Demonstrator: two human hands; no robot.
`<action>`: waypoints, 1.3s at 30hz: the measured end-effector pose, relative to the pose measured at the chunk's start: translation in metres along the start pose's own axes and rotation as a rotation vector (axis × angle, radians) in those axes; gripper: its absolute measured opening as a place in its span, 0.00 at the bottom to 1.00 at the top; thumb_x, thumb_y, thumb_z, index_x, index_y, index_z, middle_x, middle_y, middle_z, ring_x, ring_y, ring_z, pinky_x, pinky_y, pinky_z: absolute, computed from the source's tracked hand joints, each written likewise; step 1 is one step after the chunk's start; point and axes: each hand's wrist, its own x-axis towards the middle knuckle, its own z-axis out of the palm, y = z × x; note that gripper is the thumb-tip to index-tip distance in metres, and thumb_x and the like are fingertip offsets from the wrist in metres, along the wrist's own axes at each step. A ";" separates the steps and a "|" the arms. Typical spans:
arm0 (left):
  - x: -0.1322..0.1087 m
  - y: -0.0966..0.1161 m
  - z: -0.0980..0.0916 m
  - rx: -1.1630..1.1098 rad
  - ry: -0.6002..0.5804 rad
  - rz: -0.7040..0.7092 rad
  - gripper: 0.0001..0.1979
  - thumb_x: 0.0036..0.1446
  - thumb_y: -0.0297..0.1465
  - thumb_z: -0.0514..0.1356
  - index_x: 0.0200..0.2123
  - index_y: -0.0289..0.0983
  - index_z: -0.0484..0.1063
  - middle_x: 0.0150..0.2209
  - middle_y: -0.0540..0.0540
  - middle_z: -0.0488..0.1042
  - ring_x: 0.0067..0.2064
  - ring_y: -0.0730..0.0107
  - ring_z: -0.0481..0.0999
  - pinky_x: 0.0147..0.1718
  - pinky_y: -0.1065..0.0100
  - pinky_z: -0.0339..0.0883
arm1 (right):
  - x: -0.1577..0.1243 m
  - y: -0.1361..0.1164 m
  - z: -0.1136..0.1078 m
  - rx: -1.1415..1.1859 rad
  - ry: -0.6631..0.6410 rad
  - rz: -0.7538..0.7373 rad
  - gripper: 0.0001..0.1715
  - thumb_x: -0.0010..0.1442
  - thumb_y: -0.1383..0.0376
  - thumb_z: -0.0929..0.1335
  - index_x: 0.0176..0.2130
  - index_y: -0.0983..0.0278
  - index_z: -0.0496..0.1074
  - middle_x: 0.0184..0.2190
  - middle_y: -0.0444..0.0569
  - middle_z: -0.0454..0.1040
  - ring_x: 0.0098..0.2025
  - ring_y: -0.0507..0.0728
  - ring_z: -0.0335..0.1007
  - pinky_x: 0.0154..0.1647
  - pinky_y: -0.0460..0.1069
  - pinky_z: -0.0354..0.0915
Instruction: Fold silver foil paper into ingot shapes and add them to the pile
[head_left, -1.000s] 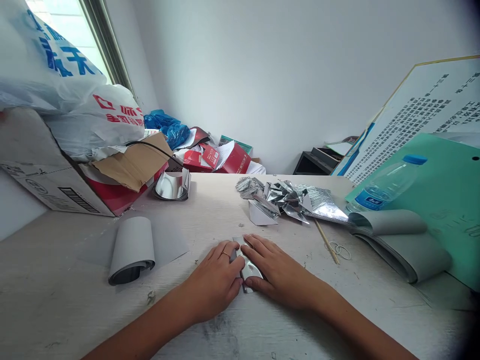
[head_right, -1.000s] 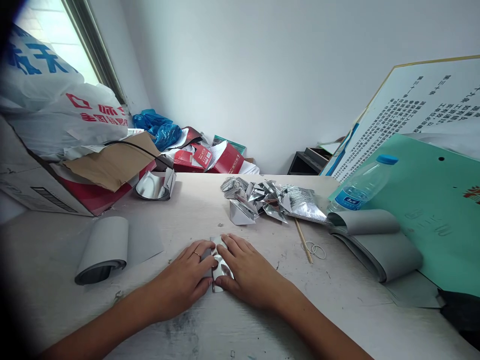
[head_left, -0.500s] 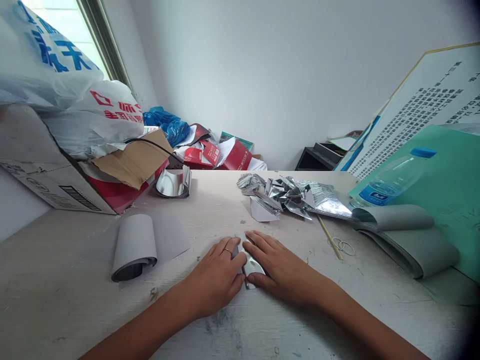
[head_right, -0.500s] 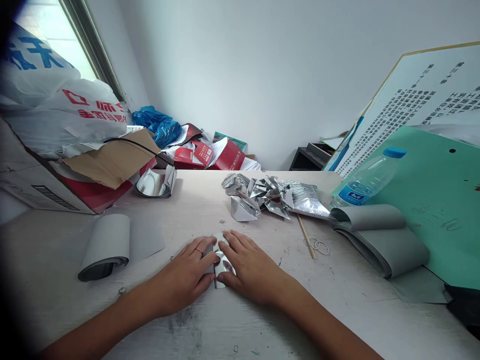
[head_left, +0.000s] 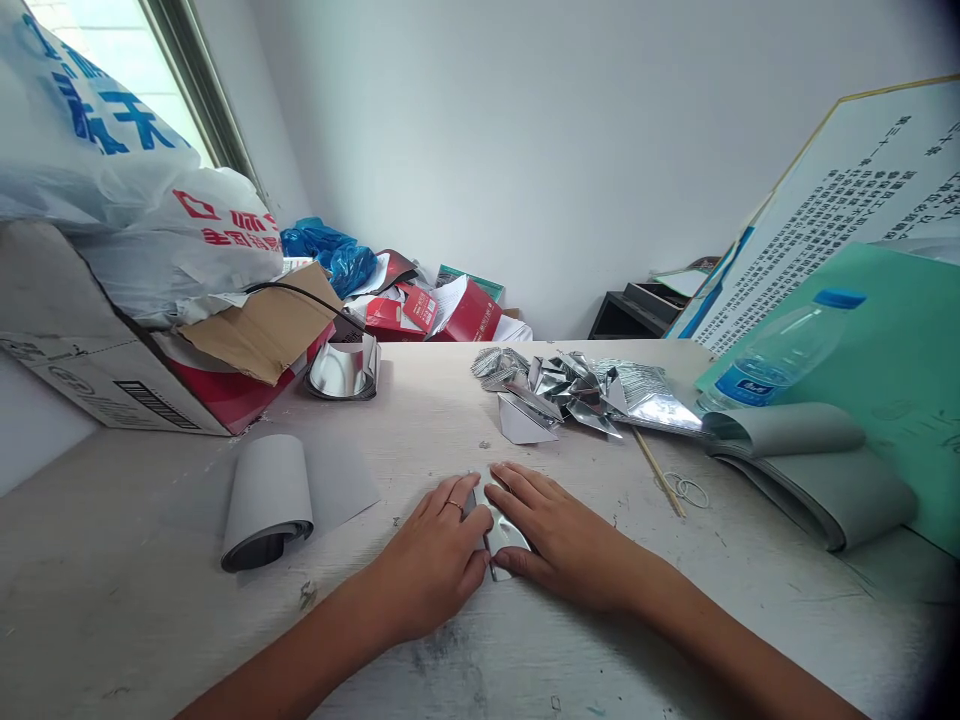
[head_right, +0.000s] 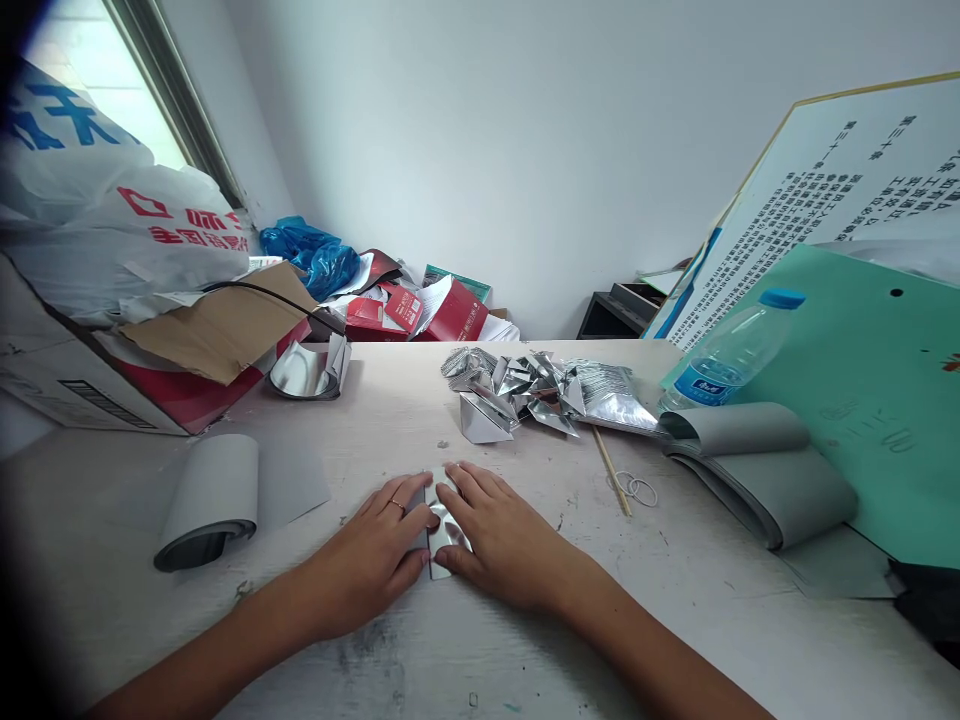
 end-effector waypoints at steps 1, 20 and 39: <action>0.000 0.000 0.000 -0.003 -0.003 -0.001 0.12 0.62 0.27 0.56 0.49 0.37 0.68 0.66 0.36 0.57 0.68 0.50 0.56 0.63 0.45 0.60 | 0.000 0.000 0.001 0.000 0.002 -0.002 0.37 0.66 0.50 0.63 0.67 0.64 0.57 0.70 0.60 0.50 0.72 0.67 0.42 0.71 0.65 0.53; -0.001 -0.004 0.004 -0.076 0.037 -0.055 0.14 0.60 0.28 0.59 0.49 0.41 0.68 0.69 0.39 0.53 0.70 0.46 0.50 0.62 0.40 0.58 | 0.000 -0.001 0.000 -0.009 0.008 0.001 0.36 0.66 0.51 0.64 0.67 0.64 0.59 0.69 0.60 0.50 0.72 0.67 0.43 0.70 0.65 0.54; -0.001 -0.004 0.002 -0.032 0.027 -0.028 0.15 0.62 0.30 0.58 0.52 0.41 0.67 0.69 0.38 0.53 0.70 0.48 0.51 0.63 0.41 0.56 | 0.001 -0.003 -0.004 -0.020 -0.048 0.036 0.38 0.66 0.49 0.62 0.68 0.64 0.57 0.71 0.58 0.47 0.73 0.66 0.41 0.71 0.64 0.52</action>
